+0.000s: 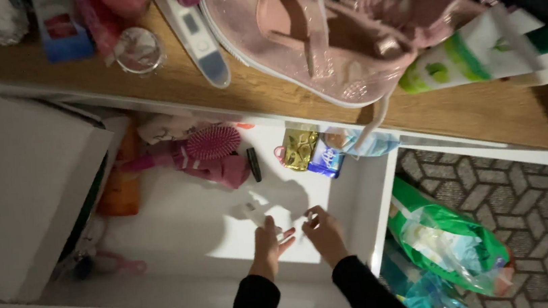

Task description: The person picks up various small items from a white drawer, including a hairbrush, scissors, and a bottle, and places them onto the cluttered shelf above. The person handles items one at a time, moving them from the drawer to the shelf.

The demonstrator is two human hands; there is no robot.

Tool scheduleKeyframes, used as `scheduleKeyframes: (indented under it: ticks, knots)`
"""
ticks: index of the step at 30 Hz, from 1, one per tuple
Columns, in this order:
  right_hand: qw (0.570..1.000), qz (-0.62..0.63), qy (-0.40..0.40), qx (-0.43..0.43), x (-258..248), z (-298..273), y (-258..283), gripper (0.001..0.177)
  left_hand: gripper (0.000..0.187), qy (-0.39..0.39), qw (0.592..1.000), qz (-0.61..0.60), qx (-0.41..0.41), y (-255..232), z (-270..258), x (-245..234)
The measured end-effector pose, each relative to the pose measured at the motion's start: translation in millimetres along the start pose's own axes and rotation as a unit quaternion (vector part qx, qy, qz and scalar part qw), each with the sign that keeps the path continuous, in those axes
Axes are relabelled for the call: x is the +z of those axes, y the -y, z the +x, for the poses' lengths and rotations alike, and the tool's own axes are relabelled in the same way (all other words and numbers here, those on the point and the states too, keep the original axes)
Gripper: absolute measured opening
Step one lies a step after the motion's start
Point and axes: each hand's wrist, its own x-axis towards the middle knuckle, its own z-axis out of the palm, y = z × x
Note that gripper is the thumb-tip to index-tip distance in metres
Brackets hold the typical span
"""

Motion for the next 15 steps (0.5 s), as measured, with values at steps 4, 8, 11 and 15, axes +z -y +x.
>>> scheduleKeyframes:
  ticks: [4, 8, 11, 15]
  knots:
    - [0.985, 0.143, 0.034, 0.088, -33.0, -43.1, 80.5, 0.01, 0.032, 0.008, 0.999, -0.03, 0.01, -25.1, -37.9, 0.6]
    - [0.955, 0.269, 0.0, 0.126, -65.8, -78.4, 138.8, 0.028, 0.035, -0.004, 0.995, -0.1, 0.001, -40.0, -53.2, -3.2]
    - [0.946, 0.303, -0.029, 0.11, -78.7, -101.7, 164.6, 0.038, 0.047, -0.01, 0.982, -0.189, -0.01, -57.1, -77.0, -2.4]
    - [0.925, 0.37, -0.079, 0.044, -76.9, -127.5, 173.4, 0.027, 0.046, 0.004, 0.937, -0.348, 0.017, -69.6, -95.8, -7.3]
